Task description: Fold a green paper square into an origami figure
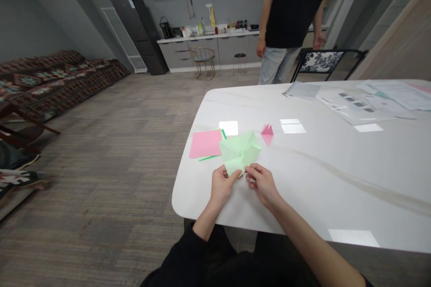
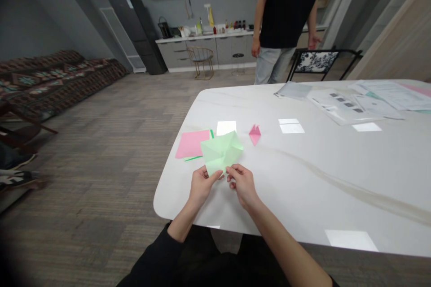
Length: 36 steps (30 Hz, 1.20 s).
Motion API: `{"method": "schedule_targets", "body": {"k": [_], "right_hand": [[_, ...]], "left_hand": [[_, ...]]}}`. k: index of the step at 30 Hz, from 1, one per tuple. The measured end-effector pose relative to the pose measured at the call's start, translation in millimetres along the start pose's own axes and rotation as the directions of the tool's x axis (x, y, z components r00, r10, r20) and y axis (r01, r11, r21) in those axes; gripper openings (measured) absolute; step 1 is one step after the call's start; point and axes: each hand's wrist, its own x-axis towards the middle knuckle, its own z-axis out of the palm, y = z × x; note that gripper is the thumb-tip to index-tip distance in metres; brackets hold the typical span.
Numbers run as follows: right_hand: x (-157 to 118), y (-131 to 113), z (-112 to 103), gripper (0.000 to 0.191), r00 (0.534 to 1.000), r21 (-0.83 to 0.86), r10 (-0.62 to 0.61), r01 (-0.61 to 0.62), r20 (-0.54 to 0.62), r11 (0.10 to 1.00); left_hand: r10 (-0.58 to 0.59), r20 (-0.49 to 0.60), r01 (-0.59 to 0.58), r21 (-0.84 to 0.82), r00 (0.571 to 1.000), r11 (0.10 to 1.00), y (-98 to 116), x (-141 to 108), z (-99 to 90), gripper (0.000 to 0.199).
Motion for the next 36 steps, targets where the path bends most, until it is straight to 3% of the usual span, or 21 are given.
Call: {"method": "schedule_targets", "body": {"k": [5,7,8,9,11,12,15,17,19,22,27,29,31,33,36], "right_hand": [[9.0,-6.3,-4.6,0.027,0.996,-0.011,-0.081,0.081,0.034,0.997],[14.7,-15.7,-12.7,0.028,0.99,-0.082,-0.093,0.102,0.104,0.991],[17.3,-21.6,-17.6,0.028,0.982,-0.183,-0.08,0.112,0.17,0.977],[19.5,-27.9,-22.5,0.028,0.971,-0.305,-0.068,0.138,0.229,0.942],[22.8,-40.1,-31.2,0.025,0.942,-0.55,-0.041,0.229,0.333,0.803],[24.0,-45.4,-34.5,0.024,0.926,-0.63,-0.031,0.281,0.377,0.724],[26.9,-56.4,-39.1,0.021,0.862,-0.724,0.034,0.404,0.506,0.559],[29.0,-59.6,-39.2,0.022,0.824,-0.728,0.079,0.446,0.561,0.522],[30.8,-60.8,-38.7,0.022,0.81,-0.725,0.092,0.459,0.578,0.514],[32.1,-61.5,-39.0,0.023,0.821,-0.726,0.069,0.458,0.567,0.513],[32.5,-63.6,-46.8,0.023,0.895,-0.717,0.013,0.349,0.446,0.604],[32.4,-63.7,-52.8,0.026,0.929,-0.667,-0.024,0.283,0.369,0.689],[31.3,-62.3,-58.4,0.032,0.961,-0.55,-0.044,0.194,0.274,0.812],[28.9,-59.3,-61.9,0.037,0.98,-0.388,-0.033,0.109,0.197,0.915],[24.4,-52.3,-62.1,0.043,0.985,-0.271,-0.006,0.054,0.174,0.961]], "left_hand": [[-0.095,0.08,0.084,0.125,0.992,0.989,2.0,-3.2,-11.5,0.037],[0.075,-0.074,-0.056,0.225,0.994,0.973,13.6,-0.5,-25.7,0.045],[0.222,-0.17,-0.156,0.335,0.96,0.929,21.9,1.5,-33.6,0.049],[0.363,-0.177,-0.249,0.462,0.915,0.851,31.3,3.7,-40.8,0.052],[0.54,0.028,-0.409,0.687,0.841,0.601,50.2,7.5,-50.8,0.054],[0.541,0.182,-0.473,0.748,0.821,0.466,58.2,8.8,-52.7,0.055],[0.323,0.549,-0.621,0.76,0.771,0.19,68.8,11.5,-48.2,0.064],[0.147,0.645,-0.661,0.738,0.75,0.134,64.5,13.0,-41.9,0.074],[0.02,0.706,-0.7,0.697,0.708,0.155,55.3,14.9,-36.8,0.075],[-0.004,0.71,-0.694,0.689,0.704,0.209,42.4,18.0,-32.3,0.068],[0.08,0.571,-0.562,0.757,0.817,0.332,32.2,25.7,-25.4,0.032],[0.151,0.465,-0.482,0.763,0.872,0.43,28.8,30.6,-22.3,0.024],[0.189,0.327,-0.375,0.732,0.926,0.569,24.2,36.2,-19.4,0.03],[0.144,0.22,-0.254,0.646,0.965,0.719,18.5,41.3,-16.7,0.038],[-0.006,0.202,-0.082,0.422,0.979,0.903,9.8,45.6,-12.2,0.042]]}}
